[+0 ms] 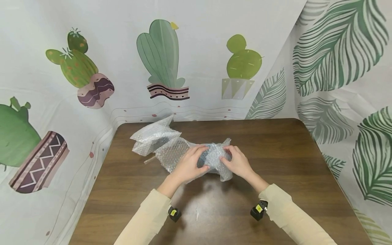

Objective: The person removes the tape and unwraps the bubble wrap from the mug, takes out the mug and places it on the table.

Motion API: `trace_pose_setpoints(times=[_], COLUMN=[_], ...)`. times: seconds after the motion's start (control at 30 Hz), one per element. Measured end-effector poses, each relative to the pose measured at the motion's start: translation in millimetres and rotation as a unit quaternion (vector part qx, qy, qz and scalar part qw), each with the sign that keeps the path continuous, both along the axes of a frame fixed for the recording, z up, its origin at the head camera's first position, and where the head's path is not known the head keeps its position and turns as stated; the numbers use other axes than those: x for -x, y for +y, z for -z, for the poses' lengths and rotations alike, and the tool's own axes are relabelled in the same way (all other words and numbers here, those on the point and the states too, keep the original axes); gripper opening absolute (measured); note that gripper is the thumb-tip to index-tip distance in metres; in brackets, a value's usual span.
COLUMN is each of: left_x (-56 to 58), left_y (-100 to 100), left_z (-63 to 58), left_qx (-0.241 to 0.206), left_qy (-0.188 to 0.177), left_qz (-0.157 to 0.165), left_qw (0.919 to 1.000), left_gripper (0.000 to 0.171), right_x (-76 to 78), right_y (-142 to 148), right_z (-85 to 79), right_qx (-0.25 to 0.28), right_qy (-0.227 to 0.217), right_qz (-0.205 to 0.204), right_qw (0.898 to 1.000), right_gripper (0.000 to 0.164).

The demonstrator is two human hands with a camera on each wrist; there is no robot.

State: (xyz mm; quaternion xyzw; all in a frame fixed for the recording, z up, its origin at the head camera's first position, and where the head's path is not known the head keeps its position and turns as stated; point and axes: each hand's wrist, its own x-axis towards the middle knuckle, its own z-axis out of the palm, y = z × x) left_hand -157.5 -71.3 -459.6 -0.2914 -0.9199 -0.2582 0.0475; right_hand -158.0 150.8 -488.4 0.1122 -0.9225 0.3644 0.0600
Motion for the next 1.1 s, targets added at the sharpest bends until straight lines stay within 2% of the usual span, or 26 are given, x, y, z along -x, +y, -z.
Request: trace_pose_setpoints(times=[0.23,0.37,0.7,1.1], left_x=[5.1,6.9,9.7,11.0], left_y=[0.5,1.6,6.0,8.6], left_z=[5.3,7.7,8.7,10.1], left_qx=[0.072,0.1,0.146,0.174], left_qy=[0.013,0.021,0.029,0.038], left_qz=[-0.029,-0.032,-0.049,-0.061], left_qw=[0.9969,0.9942,0.9877,0.9822], left_gripper=[0.07,0.073,0.071,0.067], right_x=[0.4,0.6,-2.5,-6.4], right_y=[-0.8,-1.9,-6.7,-15.9], right_z=[1.0,3.3,3.4,-2.2], right_qx=[0.0,-0.004,-0.042,-0.066], right_qy=[0.009,0.018,0.05,0.121], right_qz=[0.006,0.01,0.029,0.045], right_qw=[1.0,1.0,0.997,0.989], right_gripper=[0.043,0.043,0.043,0.04])
